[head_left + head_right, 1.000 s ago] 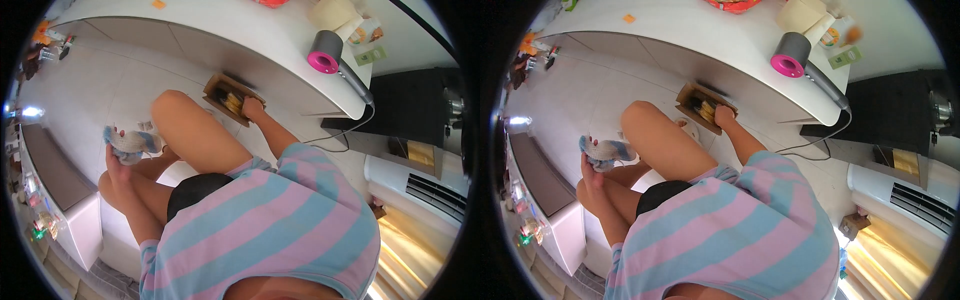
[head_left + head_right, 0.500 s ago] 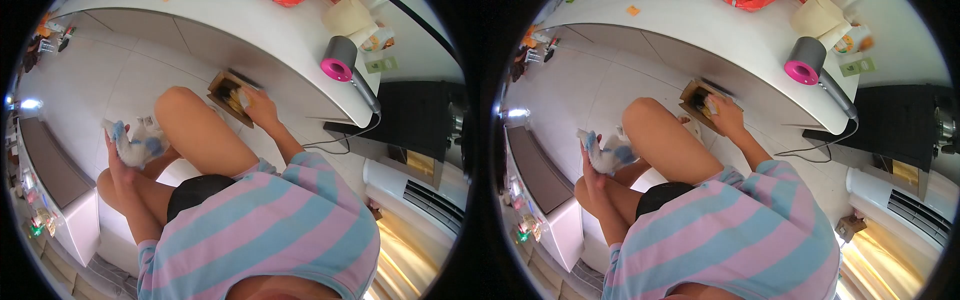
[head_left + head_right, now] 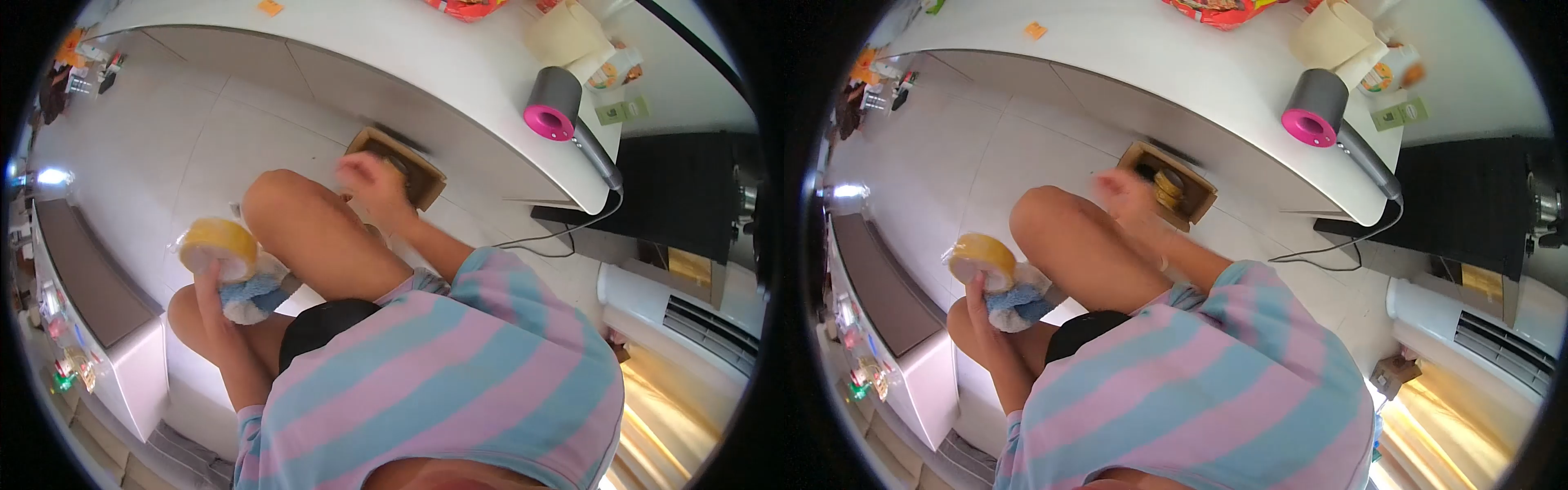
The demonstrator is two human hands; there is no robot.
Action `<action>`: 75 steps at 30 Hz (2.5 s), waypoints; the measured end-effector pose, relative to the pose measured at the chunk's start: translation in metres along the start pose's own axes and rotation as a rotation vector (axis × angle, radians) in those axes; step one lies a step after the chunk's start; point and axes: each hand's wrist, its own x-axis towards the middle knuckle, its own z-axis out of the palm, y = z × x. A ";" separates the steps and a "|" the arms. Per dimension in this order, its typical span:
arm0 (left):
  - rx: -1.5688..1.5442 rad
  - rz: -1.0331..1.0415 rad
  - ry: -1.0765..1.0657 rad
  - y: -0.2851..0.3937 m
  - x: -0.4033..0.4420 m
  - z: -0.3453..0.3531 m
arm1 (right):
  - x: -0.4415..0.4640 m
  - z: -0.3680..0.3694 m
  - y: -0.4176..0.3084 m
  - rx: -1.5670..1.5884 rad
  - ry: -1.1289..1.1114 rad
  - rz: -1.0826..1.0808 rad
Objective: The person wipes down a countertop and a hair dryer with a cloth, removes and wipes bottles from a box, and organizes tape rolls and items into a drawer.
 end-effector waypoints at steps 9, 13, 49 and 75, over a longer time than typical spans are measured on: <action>-0.369 -0.173 -0.156 0.016 -0.002 0.030 | 0.032 -0.067 0.232 -1.032 -0.062 0.400; -0.401 -0.263 -0.221 0.018 -0.001 0.044 | 0.024 -0.053 0.223 -1.251 -0.074 0.215; 0.052 -0.130 -0.462 -0.017 -0.025 0.048 | -0.049 0.040 -0.110 -0.283 -0.391 -0.287; -0.577 -0.127 -0.415 0.000 -0.016 0.014 | -0.023 0.106 -0.176 -0.339 -0.563 -0.320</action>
